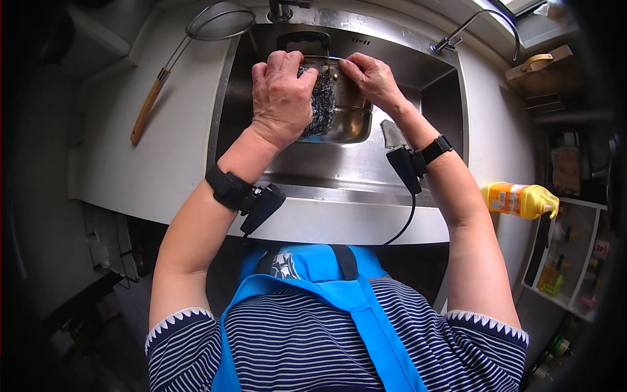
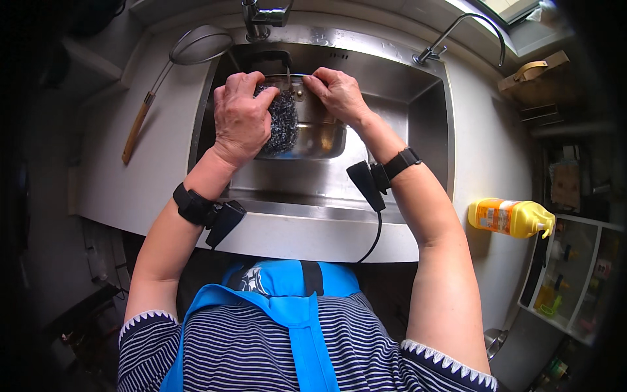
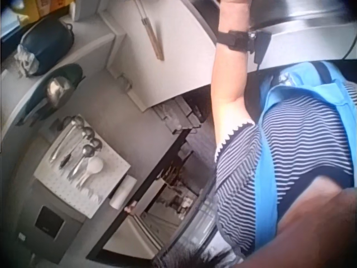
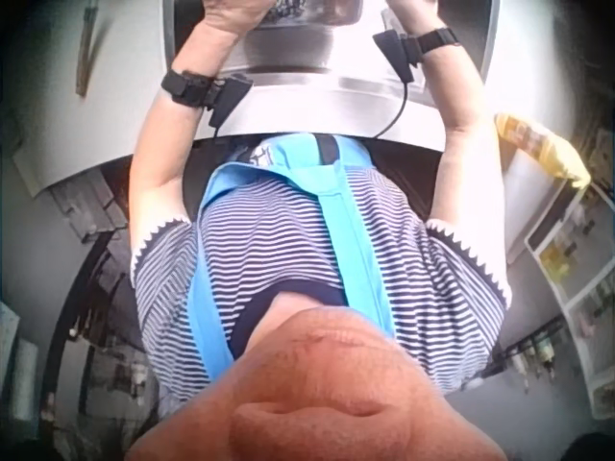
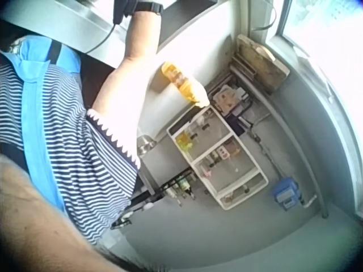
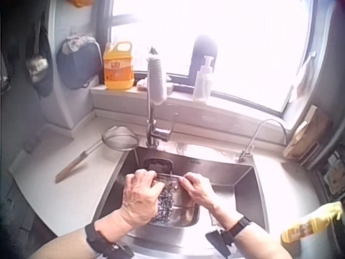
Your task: Washing a large metal pot with a steel wool pad in a kitchen sink.
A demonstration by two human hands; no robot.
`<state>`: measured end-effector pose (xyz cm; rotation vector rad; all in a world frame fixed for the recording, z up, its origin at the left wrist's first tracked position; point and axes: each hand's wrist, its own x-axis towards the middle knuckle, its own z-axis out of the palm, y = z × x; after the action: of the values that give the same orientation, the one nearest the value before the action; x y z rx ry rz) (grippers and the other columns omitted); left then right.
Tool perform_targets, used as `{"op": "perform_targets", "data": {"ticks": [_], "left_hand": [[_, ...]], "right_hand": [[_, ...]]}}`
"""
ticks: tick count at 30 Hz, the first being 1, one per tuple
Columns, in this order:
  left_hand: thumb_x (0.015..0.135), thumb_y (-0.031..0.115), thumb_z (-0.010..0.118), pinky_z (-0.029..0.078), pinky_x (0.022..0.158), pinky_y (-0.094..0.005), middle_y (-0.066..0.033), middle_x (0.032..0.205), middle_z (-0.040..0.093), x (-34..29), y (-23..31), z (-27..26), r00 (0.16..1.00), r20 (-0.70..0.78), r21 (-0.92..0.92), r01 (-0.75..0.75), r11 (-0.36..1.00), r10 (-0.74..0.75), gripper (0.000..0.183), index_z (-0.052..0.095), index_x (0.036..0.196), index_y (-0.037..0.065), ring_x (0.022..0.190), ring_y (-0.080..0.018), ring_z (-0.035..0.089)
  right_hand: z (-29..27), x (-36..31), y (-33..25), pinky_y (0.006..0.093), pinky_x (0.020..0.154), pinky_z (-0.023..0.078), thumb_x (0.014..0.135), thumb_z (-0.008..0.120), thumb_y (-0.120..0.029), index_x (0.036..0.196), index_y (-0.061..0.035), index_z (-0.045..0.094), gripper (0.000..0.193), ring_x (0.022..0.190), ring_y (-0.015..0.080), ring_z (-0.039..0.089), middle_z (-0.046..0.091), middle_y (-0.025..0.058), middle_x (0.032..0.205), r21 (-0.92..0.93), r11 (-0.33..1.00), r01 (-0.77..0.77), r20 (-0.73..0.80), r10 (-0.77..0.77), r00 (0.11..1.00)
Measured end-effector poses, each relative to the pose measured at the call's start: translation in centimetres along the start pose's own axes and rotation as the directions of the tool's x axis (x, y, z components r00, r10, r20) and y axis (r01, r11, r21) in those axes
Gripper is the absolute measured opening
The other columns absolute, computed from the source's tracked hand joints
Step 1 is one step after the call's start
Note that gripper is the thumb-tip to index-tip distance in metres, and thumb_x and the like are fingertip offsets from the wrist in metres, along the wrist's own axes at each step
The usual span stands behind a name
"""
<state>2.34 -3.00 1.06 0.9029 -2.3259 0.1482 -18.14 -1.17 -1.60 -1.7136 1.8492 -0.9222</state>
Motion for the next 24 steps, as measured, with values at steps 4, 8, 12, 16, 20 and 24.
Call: {"op": "perform_targets", "data": {"ticks": [4,8,12,16,20,24], "left_hand": [[0.067,0.003,0.060,0.046,0.081,-0.0365,-0.0063,0.100,0.056,0.8,-0.3,0.1,0.988,0.142,-0.011,0.063,0.998,-0.061,0.026,0.069,0.091,0.009,0.098,-0.0246,0.052],[0.069,0.003,0.058,0.046,0.087,-0.0372,-0.0087,0.101,0.056,1.6,-1.5,-0.1,0.969,0.234,-0.053,0.094,0.994,-0.079,0.026,0.068,0.093,0.007,0.099,-0.0279,0.052],[0.073,0.004,0.058,0.046,0.086,-0.0365,-0.0116,0.103,0.056,1.9,-1.0,0.2,0.979,0.197,-0.132,0.069,0.989,-0.042,0.022,0.068,0.093,0.005,0.098,-0.0291,0.052],[0.074,0.007,0.062,0.046,0.086,-0.0357,-0.0130,0.106,0.056,2.1,-0.9,0.4,0.977,0.206,-0.173,0.096,0.980,-0.059,0.019,0.068,0.092,0.004,0.099,-0.0295,0.052],[0.074,0.010,0.063,0.048,0.082,-0.0363,-0.0119,0.104,0.056,2.4,-1.8,1.2,0.993,0.109,-0.157,-0.036,0.987,0.054,0.012,0.066,0.084,0.004,0.096,-0.0288,0.053],[0.074,0.014,0.065,0.050,0.080,-0.0369,-0.0095,0.100,0.059,3.9,-2.1,1.6,0.992,0.086,-0.145,-0.076,0.986,0.089,0.010,0.066,0.080,0.006,0.095,-0.0273,0.056]], "right_hand": [[0.8,-0.7,1.5,0.0292,0.056,0.043,0.088,0.061,-0.037,0.081,-0.0037,0.065,0.034,0.057,0.0115,0.049,0.056,0.0078,0.060,0.186,0.982,-0.040,0.010,0.039,0.999],[1.5,-1.3,2.7,0.0300,0.054,0.043,0.087,0.061,-0.041,0.078,-0.0040,0.064,0.038,0.055,0.0116,0.048,0.054,0.0080,0.057,0.176,0.980,-0.092,0.006,0.092,0.996],[1.4,-0.9,1.4,0.0317,0.054,0.044,0.086,0.061,-0.042,0.078,-0.0041,0.065,0.039,0.054,0.0157,0.051,0.057,0.0121,0.059,0.087,0.993,-0.077,-0.018,0.079,0.997],[1.3,-1.1,1.2,0.0328,0.055,0.045,0.085,0.062,-0.042,0.080,-0.0044,0.067,0.039,0.055,0.0179,0.055,0.059,0.0138,0.062,0.097,0.992,-0.086,-0.026,0.089,0.996],[1.4,-1.0,1.0,0.0329,0.056,0.046,0.085,0.062,-0.043,0.081,-0.0042,0.067,0.039,0.056,0.0193,0.057,0.060,0.0144,0.063,0.098,0.991,-0.089,-0.013,0.091,0.996],[1.6,-0.9,1.4,0.0338,0.055,0.045,0.085,0.062,-0.043,0.078,-0.0037,0.066,0.040,0.055,0.0215,0.056,0.059,0.0145,0.062,0.084,0.995,-0.050,-0.046,0.054,0.997]]}}
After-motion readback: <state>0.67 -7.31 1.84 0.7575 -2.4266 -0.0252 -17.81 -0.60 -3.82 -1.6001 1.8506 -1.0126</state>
